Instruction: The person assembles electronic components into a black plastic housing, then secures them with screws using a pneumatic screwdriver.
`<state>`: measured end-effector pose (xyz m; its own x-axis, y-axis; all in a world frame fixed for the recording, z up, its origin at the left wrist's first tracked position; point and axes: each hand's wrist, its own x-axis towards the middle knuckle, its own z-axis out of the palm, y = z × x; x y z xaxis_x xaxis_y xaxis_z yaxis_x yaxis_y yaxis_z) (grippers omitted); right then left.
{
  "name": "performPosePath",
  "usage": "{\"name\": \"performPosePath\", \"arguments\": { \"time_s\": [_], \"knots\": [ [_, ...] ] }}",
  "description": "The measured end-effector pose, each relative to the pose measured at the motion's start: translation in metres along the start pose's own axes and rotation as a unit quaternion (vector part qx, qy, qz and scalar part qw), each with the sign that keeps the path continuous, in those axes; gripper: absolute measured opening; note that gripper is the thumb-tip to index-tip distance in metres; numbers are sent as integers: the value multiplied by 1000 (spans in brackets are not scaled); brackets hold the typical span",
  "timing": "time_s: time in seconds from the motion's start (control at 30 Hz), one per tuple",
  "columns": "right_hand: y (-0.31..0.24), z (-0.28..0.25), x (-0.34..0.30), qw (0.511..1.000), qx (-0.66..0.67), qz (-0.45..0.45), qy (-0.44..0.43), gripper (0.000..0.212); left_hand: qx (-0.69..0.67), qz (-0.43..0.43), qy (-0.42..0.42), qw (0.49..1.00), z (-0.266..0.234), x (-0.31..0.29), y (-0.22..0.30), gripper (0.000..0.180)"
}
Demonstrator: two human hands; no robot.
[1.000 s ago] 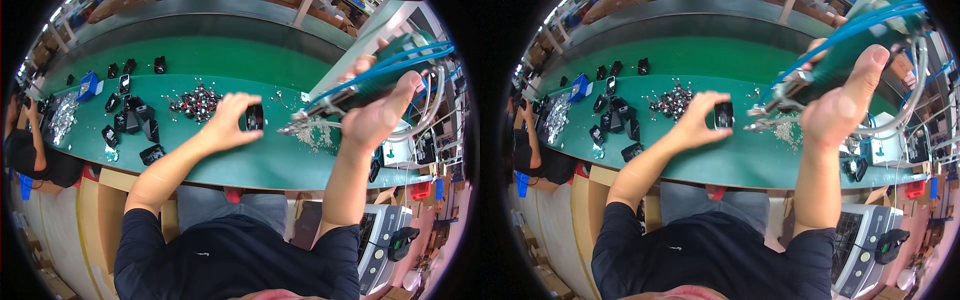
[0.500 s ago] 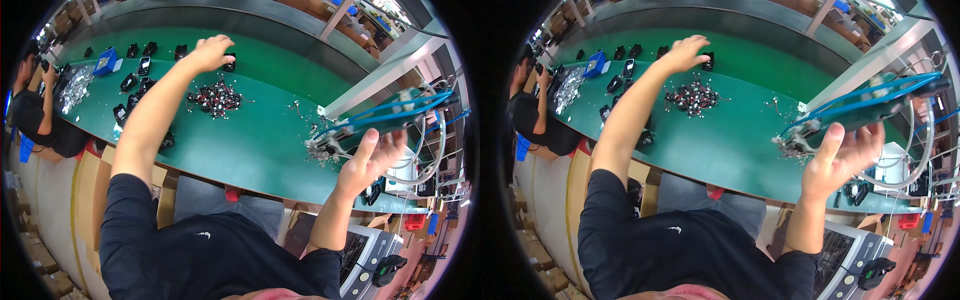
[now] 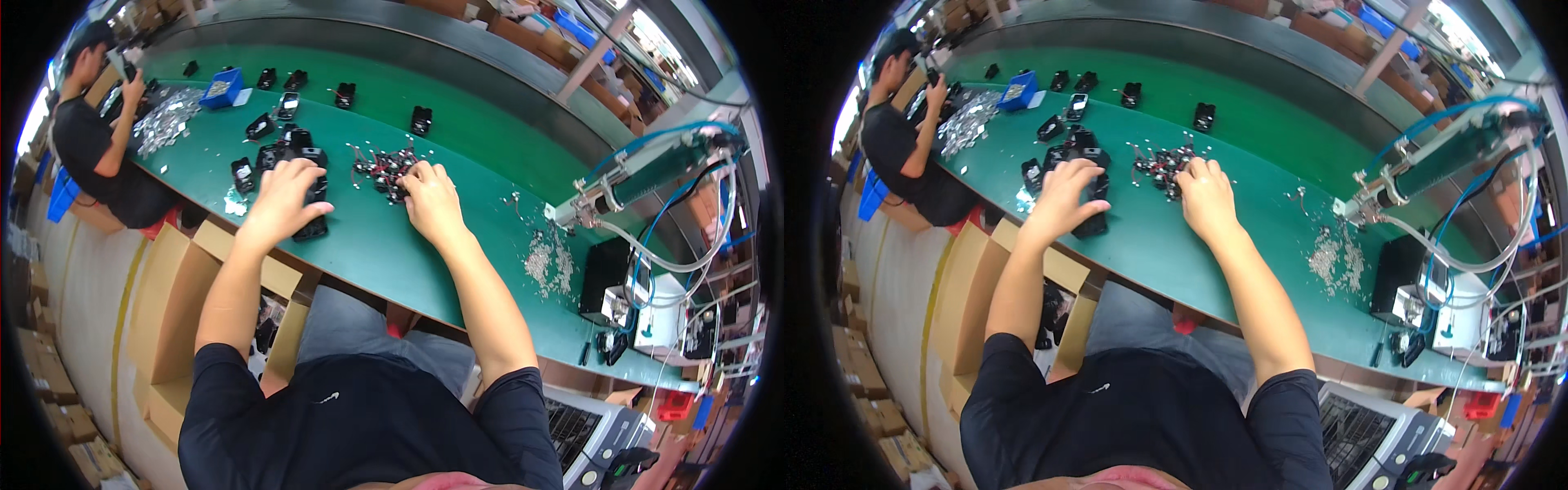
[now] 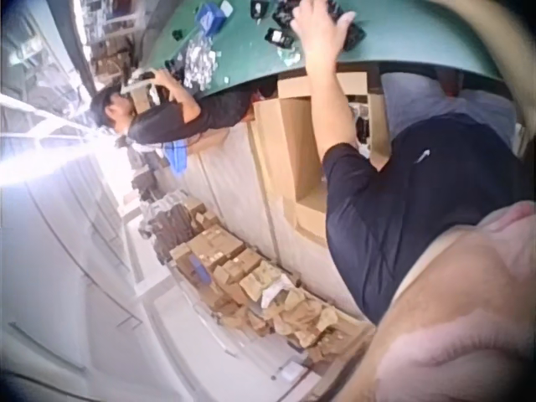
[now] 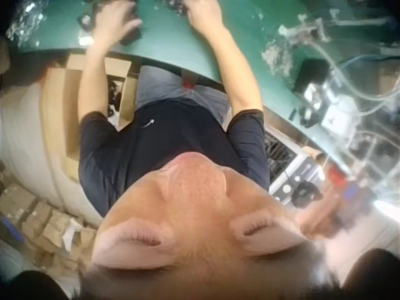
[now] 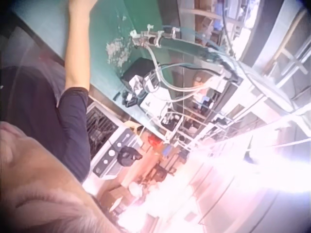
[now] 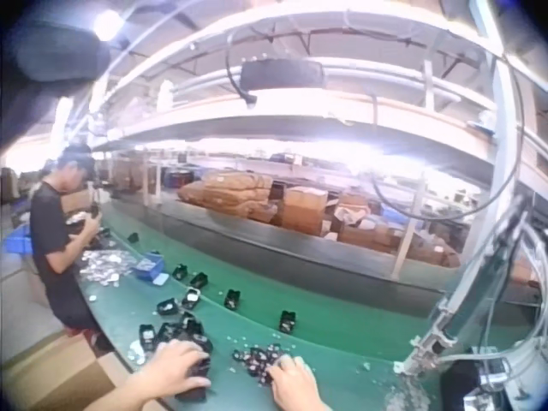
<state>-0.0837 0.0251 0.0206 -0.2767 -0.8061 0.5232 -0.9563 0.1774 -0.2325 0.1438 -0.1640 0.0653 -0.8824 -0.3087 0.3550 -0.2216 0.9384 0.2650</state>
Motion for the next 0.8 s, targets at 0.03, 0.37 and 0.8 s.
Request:
{"name": "performPosePath", "arguments": {
  "time_s": [0.03, 0.37, 0.8],
  "knots": [
    [-2, 2, 3, 1000, 3, -8, -1, 20, 5, -6, -12, 1000, 3, -1, 1, 60],
    [2, -17, 12, 977, 176, 115, -18, 26, -38, -69, -44, 996, 19, -2, -7, 74],
    [-35, -64, -138, 972, 16, 233, 4, 25, -567, -92, -15, 818, 53, -73, 83, 78]
  ]
}}
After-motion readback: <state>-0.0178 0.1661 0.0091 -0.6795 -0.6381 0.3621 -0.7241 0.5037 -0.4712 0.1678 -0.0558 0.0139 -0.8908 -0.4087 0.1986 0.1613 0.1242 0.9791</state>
